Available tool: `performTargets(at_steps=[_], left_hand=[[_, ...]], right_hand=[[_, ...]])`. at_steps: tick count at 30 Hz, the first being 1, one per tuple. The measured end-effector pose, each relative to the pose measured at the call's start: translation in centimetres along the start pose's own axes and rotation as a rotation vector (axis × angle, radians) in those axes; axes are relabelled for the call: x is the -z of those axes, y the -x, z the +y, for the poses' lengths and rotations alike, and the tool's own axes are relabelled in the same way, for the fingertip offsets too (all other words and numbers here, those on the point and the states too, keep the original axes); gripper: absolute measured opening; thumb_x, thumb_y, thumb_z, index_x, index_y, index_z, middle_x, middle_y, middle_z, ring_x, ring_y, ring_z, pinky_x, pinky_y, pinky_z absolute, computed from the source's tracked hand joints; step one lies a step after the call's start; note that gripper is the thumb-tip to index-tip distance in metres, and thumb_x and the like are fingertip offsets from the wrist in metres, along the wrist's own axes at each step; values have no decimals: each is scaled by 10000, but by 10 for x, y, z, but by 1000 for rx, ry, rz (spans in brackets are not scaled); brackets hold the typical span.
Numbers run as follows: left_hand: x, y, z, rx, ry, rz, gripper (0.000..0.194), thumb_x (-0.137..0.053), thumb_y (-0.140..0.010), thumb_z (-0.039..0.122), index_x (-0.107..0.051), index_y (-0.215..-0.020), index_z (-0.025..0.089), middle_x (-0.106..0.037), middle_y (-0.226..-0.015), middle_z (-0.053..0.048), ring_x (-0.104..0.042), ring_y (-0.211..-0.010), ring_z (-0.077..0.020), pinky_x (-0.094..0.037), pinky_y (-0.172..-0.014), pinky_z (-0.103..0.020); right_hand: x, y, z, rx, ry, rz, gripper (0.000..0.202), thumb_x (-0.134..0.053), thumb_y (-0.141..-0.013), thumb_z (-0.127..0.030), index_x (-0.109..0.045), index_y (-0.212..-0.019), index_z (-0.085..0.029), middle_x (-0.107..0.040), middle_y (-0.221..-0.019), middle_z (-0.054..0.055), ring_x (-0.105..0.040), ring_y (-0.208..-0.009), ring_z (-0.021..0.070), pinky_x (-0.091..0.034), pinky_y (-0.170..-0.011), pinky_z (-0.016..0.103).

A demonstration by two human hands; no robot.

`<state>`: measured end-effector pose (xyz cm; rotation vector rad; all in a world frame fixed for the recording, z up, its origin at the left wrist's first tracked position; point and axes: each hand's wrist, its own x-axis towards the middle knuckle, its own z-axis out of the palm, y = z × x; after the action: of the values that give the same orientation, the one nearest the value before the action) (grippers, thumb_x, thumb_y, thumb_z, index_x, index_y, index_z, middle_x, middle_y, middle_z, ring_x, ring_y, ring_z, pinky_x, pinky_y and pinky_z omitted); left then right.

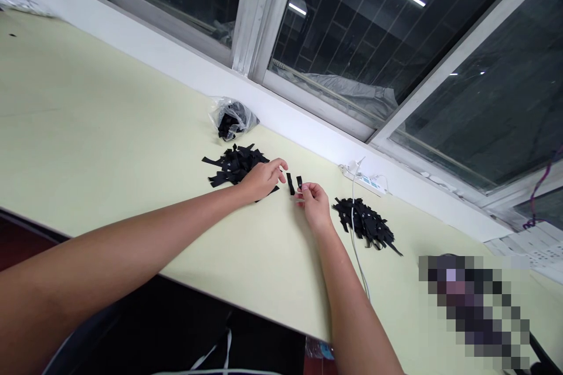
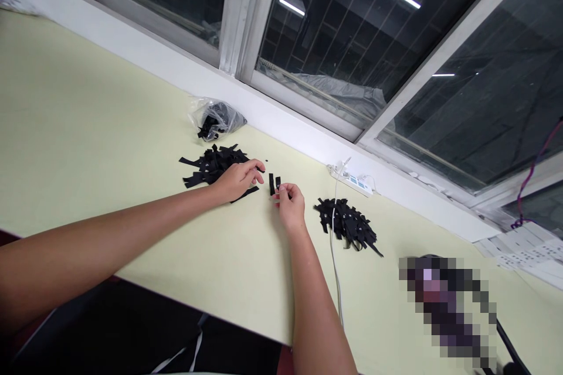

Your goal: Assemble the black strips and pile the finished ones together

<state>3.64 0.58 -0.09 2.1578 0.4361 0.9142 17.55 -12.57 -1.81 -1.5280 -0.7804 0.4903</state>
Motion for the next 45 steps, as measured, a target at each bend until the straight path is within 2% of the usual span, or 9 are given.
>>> performTargets(at_steps=[5,10,15,18,20,25,32,37,45], left_hand=[[2,0,3,8,-39,35,308,-372,-864,165,-675,-810,179,-705,-773,-30,-592,-626,-144,-463,-639,-273],[4,-1,3,40,-79,46,325,-385,-851,173,-705,-796,168,-681,-702,-29,-564,-579,-147,-456,-633,-283],[0,1,6,-41,-64,14,324,-405,-890,209,-709,-999,182,-719,-909,-48,-633,-801,-179,-479,-751,-296],[-4,6,13,-98,-91,-34,348,-457,-915,297,-659,-1179,194,-704,-970,-62,-621,-859,-193,-473,-794,-315],[-6,9,18,-135,-121,-82,358,-487,-914,320,-644,-1214,202,-693,-960,-64,-614,-894,-204,-460,-805,-319],[-8,10,19,-185,-142,-172,255,-497,-910,260,-706,-1051,220,-689,-926,-54,-615,-881,-206,-438,-781,-311],[-8,8,17,-186,-163,-181,254,-493,-850,164,-730,-940,191,-701,-858,-45,-612,-809,-186,-416,-739,-291],[-8,8,18,-132,-181,-192,200,-493,-790,140,-689,-822,163,-660,-760,-29,-561,-698,-157,-371,-644,-265],[-8,8,16,-108,-147,-197,167,-480,-766,143,-646,-762,164,-628,-717,-12,-521,-655,-146,-349,-620,-267]], right_hand=[[5,-2,-3,-27,-10,41,328,-674,-713,-400,-582,-949,-191,-699,-957,76,-676,-768,182,-509,-568,258],[6,-2,-5,-33,2,35,355,-672,-704,-399,-606,-980,-186,-691,-951,73,-671,-758,181,-529,-583,278],[6,-1,-4,18,59,21,339,-644,-735,-398,-603,-1001,-193,-670,-962,70,-658,-752,179,-535,-605,294],[5,1,-4,131,162,-32,314,-611,-774,-392,-602,-1022,-200,-664,-979,67,-639,-743,172,-529,-637,305],[3,4,-5,233,235,-77,290,-590,-805,-378,-597,-1041,-210,-670,-986,61,-634,-760,170,-525,-690,312],[-2,11,-11,381,347,-141,204,-541,-861,-326,-569,-1039,-232,-697,-950,32,-628,-777,165,-493,-738,301],[0,14,-15,391,416,-148,179,-509,-863,-297,-561,-1018,-223,-699,-950,41,-618,-737,165,-475,-698,292],[-1,18,-20,438,479,-186,181,-497,-871,-275,-567,-1030,-226,-706,-977,44,-645,-798,177,-473,-721,295],[-8,21,-21,436,404,-208,157,-507,-873,-262,-561,-1017,-230,-714,-958,32,-668,-845,179,-486,-761,296]])
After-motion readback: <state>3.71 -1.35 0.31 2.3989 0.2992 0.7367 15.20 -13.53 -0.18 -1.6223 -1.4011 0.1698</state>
